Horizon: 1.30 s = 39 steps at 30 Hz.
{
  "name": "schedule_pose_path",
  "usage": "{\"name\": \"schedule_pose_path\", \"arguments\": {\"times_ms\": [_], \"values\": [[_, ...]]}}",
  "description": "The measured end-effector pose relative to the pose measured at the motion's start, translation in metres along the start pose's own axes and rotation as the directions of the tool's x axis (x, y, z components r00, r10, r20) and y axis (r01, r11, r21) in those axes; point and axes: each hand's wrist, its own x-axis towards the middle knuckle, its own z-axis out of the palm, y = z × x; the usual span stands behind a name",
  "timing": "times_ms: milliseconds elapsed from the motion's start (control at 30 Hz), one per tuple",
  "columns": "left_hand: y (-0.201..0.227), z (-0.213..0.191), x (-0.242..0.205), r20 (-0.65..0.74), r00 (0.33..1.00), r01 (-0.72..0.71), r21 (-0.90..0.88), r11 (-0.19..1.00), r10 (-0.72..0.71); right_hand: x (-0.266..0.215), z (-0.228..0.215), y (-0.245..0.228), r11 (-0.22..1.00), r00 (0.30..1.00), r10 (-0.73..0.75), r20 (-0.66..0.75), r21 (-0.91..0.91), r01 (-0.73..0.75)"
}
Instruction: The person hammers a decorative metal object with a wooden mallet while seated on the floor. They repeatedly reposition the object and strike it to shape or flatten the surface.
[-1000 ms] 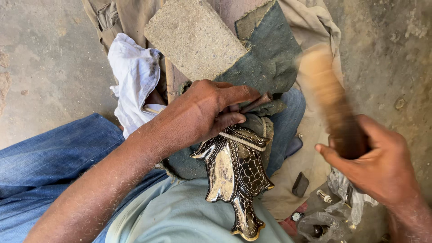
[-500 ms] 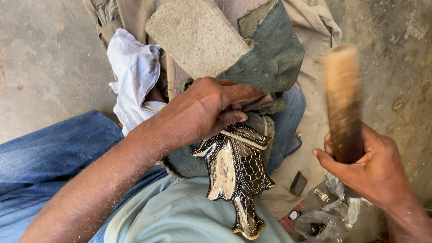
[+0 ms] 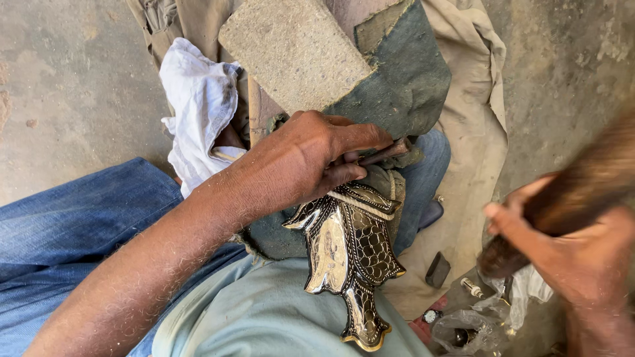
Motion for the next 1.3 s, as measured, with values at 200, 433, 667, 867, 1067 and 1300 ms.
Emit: {"name": "schedule_pose_path", "arguments": {"times_ms": [200,433,667,867,1067,1300], "values": [[-0.001,0.0,-0.001,-0.011,0.999,-0.045,0.023,0.999,0.045,-0.001,-0.005,0.011,0.966,0.994,-0.009,0.108,-0.255,0.037],[-0.002,-0.002,-0.003,-0.056,0.99,-0.133,-0.035,0.99,0.131,-0.014,0.002,0.0,0.872,0.996,0.072,0.048,-0.488,-0.04],[0.011,0.001,-0.007,-0.114,0.992,-0.047,-0.035,0.998,0.043,-0.018,0.011,-0.004,0.995,0.991,-0.104,-0.088,-0.016,0.103],[0.01,0.005,0.012,-0.047,0.995,0.093,0.033,0.995,-0.092,-0.018,0.007,0.006,0.827,0.975,-0.065,-0.214,0.535,0.172],[0.015,0.005,0.016,-0.038,0.989,0.144,0.084,0.986,-0.141,-0.009,0.026,0.027,0.735,0.984,-0.056,-0.17,0.66,0.156],[0.017,0.003,0.013,0.0,1.0,0.023,0.071,0.997,-0.024,-0.012,0.013,0.044,0.988,0.985,-0.155,-0.074,-0.023,0.154]]}}
